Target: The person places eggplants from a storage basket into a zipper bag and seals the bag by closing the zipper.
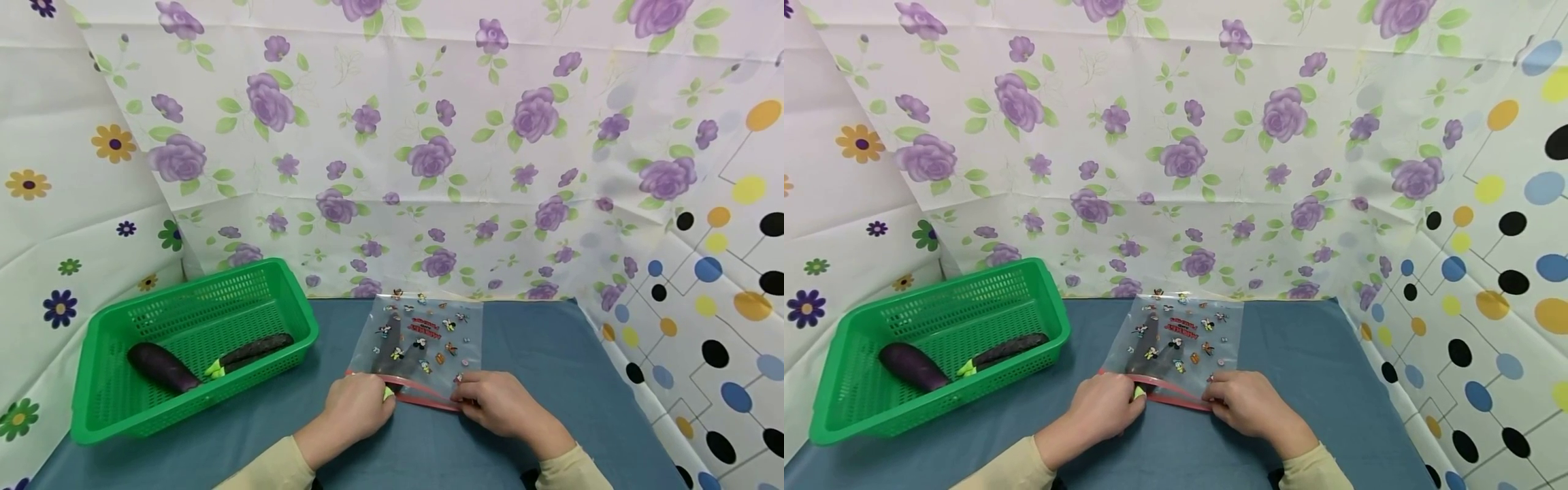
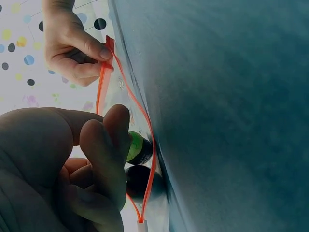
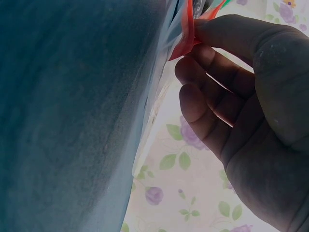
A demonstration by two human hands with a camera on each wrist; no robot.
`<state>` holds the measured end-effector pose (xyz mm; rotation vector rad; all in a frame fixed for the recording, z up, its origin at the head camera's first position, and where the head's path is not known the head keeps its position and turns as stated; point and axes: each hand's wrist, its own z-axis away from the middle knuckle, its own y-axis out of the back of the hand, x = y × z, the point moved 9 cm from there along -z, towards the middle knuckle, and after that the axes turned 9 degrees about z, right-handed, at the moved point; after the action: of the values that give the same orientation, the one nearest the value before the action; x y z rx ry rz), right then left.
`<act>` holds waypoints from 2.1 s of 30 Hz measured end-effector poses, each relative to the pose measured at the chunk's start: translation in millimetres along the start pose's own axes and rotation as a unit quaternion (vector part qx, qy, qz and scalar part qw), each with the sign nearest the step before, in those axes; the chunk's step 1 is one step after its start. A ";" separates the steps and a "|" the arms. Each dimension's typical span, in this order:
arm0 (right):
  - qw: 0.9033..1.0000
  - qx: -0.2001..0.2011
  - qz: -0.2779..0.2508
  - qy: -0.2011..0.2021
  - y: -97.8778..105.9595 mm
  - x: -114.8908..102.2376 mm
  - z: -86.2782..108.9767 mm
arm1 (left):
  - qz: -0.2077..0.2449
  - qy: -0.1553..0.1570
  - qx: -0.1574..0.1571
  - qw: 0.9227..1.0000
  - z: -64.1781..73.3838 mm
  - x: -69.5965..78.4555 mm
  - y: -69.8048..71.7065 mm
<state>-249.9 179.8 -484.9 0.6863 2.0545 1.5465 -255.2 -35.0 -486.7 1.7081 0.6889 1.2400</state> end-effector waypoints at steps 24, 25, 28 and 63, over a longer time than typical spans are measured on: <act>1.000 0.004 -0.002 0.001 -0.9 -0.9 -0.3 | -0.022 -0.011 -0.005 1.000 -8.9 8.2 -4.4; 1.000 0.004 -0.001 0.001 -0.9 -0.7 -0.2 | -0.022 -0.014 -0.004 1.000 -9.2 8.7 -4.1; 1.000 0.005 0.002 0.000 -1.0 -0.5 -0.1 | -0.023 -0.019 0.003 1.000 -10.0 9.7 -3.3; 1.000 -0.009 -0.004 -0.008 -3.3 1.5 0.4 | -0.038 -0.008 0.023 0.999 -14.2 6.8 -3.6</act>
<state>-251.2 180.2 -488.3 0.6806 2.0276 1.5482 -266.0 -23.0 -485.4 1.7110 0.7715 1.1639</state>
